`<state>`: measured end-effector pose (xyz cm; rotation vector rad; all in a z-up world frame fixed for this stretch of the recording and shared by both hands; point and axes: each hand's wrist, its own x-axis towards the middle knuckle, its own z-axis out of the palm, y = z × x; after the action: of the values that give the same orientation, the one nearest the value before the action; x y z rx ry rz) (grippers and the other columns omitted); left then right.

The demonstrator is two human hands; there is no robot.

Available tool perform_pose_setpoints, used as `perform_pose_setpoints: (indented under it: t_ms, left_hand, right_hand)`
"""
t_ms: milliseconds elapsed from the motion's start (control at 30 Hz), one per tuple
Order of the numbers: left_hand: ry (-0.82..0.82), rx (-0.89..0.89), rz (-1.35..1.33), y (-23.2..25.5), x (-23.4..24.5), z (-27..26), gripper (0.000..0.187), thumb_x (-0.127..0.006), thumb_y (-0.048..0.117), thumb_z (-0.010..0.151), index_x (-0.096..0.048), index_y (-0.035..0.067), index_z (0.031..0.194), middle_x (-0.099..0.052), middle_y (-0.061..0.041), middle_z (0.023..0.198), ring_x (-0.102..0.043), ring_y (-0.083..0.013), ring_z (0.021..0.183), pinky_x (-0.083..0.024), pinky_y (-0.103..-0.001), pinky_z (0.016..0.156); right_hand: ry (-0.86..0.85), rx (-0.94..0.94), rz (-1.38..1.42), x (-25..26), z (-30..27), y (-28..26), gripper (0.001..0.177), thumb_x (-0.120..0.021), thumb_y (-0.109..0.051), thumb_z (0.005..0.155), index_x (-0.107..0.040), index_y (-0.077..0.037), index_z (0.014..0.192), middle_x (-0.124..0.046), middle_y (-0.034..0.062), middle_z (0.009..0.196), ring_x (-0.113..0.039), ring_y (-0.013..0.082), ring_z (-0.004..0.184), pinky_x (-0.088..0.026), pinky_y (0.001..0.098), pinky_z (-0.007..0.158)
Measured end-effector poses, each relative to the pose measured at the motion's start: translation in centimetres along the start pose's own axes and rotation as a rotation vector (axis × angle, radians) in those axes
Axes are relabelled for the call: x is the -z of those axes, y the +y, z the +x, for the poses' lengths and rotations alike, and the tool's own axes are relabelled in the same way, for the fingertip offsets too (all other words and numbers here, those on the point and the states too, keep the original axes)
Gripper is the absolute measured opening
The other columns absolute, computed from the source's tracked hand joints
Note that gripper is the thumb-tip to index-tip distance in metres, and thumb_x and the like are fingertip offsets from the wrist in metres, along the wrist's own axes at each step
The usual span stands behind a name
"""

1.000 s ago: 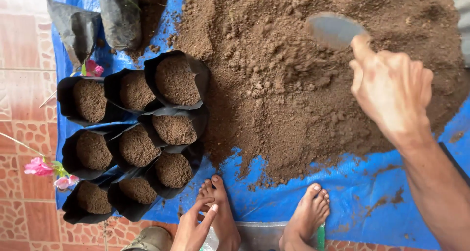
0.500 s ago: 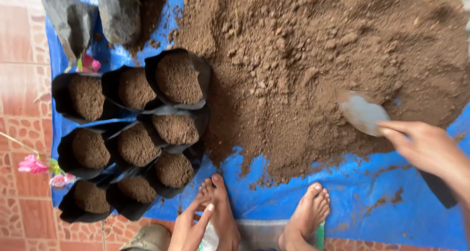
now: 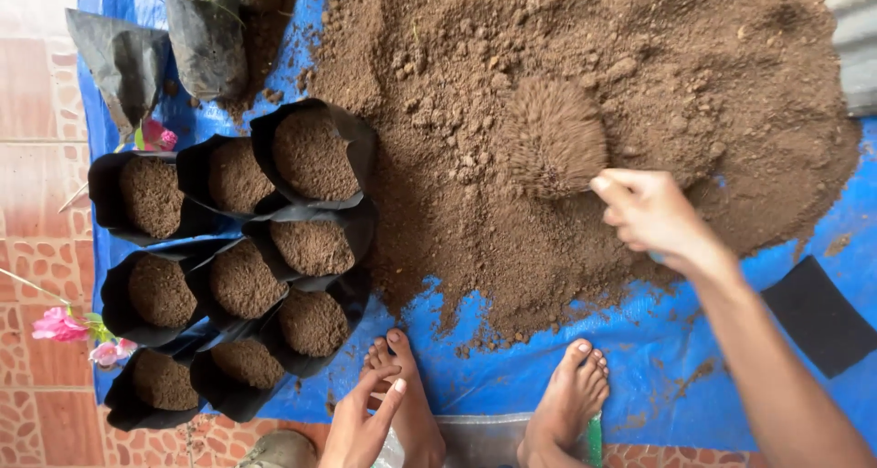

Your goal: Mixing and preparing soil on a tarp using a hand trowel and hands in a nursery setting.

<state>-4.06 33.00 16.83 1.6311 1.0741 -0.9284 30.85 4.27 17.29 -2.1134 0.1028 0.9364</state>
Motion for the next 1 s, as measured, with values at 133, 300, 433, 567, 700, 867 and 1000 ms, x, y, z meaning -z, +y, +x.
perform_pose_setpoints:
  t_ms: [133,300,433,567,700,867,1000]
  left_hand:
    - [-0.066,0.098,-0.04,0.5,0.1,-0.5,0.04,-0.063,0.049,0.091,-0.075,0.03,0.125,-0.081,0.004,0.106,-0.072,-0.0129,0.086,-0.055,-0.027,0.084]
    - [-0.084,0.135,-0.008,1.7,0.2,-0.6,0.045,-0.06,0.053,0.091,-0.074,0.031,0.127,-0.079,0.002,0.107,-0.07,-0.0154,0.089,-0.055,-0.031,0.084]
    - [-0.027,-0.007,-0.004,1.6,-1.0,-0.1,0.035,-0.065,0.048,0.09,-0.079,0.028,0.115,-0.083,0.004,0.094,-0.072,-0.0115,0.08,-0.055,-0.027,0.08]
    - [-0.049,0.016,0.043,0.9,-1.1,0.7,0.038,-0.063,0.052,0.089,-0.076,0.033,0.119,-0.082,0.002,0.108,-0.077,-0.0163,0.087,-0.056,-0.028,0.086]
    - [-0.034,-0.045,0.008,1.4,-0.7,0.3,0.039,-0.062,0.05,0.089,-0.077,0.027,0.118,-0.084,0.004,0.102,-0.077,-0.0116,0.091,-0.057,-0.027,0.085]
    - [-0.038,-0.012,-0.006,1.5,-1.0,-0.2,0.039,-0.063,0.049,0.09,-0.079,0.027,0.118,-0.084,0.005,0.106,-0.074,-0.0117,0.089,-0.056,-0.027,0.084]
    - [-0.059,0.002,-0.04,1.9,-1.4,-0.1,0.038,-0.064,0.048,0.091,-0.079,0.025,0.117,-0.083,0.001,0.101,-0.073,-0.0139,0.087,-0.055,-0.029,0.084]
  right_hand:
    - [-0.253,-0.278,0.318,5.7,0.9,-2.0,0.019,-0.049,-0.029,0.108,-0.055,-0.014,0.118,-0.027,-0.0019,0.066,-0.019,0.0039,0.045,-0.007,0.021,0.036]
    - [-0.023,-0.013,0.046,3.8,4.0,-4.2,0.035,-0.042,-0.026,0.113,-0.062,-0.01,0.138,-0.03,0.0041,0.059,-0.024,0.0103,0.046,-0.014,0.0271,0.038]
    - [0.15,0.488,-0.551,-0.8,2.6,-0.3,0.03,-0.038,-0.013,0.106,-0.061,-0.008,0.088,-0.062,0.0161,0.083,-0.058,0.0302,0.075,-0.042,0.0445,0.071]
    - [0.011,0.312,-0.586,-1.5,-1.0,6.0,0.038,-0.048,-0.023,0.1,-0.074,-0.009,0.123,-0.073,0.009,0.128,-0.068,0.0299,0.12,-0.048,0.0431,0.103]
    - [-0.02,-0.014,-0.5,3.3,-3.5,2.2,0.042,-0.047,-0.038,0.101,-0.077,-0.021,0.126,-0.08,-0.0013,0.118,-0.068,0.0216,0.064,-0.051,0.0353,0.076]
    - [0.326,-0.006,0.003,4.4,3.3,5.1,0.031,-0.051,-0.029,0.11,-0.07,-0.014,0.13,-0.04,-0.0041,0.061,-0.035,0.0063,0.045,-0.025,0.0279,0.034]
    - [0.154,0.012,-0.043,-0.5,-0.7,3.6,0.03,-0.049,-0.017,0.1,-0.077,-0.021,0.111,-0.044,-0.0017,0.056,-0.029,0.0086,0.041,-0.02,0.0302,0.037]
